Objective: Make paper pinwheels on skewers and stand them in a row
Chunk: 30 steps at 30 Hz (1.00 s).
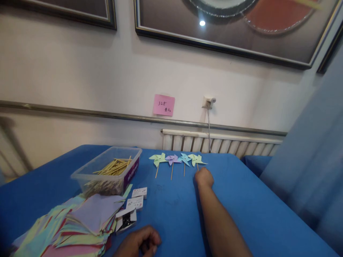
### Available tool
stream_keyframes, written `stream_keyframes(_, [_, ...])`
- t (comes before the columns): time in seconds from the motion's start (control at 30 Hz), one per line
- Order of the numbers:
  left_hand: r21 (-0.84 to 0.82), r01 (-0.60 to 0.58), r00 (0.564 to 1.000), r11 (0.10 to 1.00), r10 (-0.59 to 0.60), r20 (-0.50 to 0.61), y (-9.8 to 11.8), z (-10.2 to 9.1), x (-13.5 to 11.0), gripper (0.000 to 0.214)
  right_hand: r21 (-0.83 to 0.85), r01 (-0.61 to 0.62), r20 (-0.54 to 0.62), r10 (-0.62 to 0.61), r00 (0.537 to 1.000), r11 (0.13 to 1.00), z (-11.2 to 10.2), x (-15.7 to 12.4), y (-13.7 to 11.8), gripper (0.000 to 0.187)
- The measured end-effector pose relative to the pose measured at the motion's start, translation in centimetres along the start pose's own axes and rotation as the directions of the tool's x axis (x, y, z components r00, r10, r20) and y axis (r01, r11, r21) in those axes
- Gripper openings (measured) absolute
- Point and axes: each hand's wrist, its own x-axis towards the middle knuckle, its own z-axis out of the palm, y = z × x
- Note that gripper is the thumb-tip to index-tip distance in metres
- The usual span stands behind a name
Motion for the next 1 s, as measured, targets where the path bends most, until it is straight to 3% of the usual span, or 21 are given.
stream_keyframes(1.0, [0.094,-0.028,0.999,0.995,0.026,0.019,0.18,-0.10,-0.17,0.019,-0.007,0.032,-0.032,-0.032,0.999,0.999,0.07,-0.33,0.23,0.027])
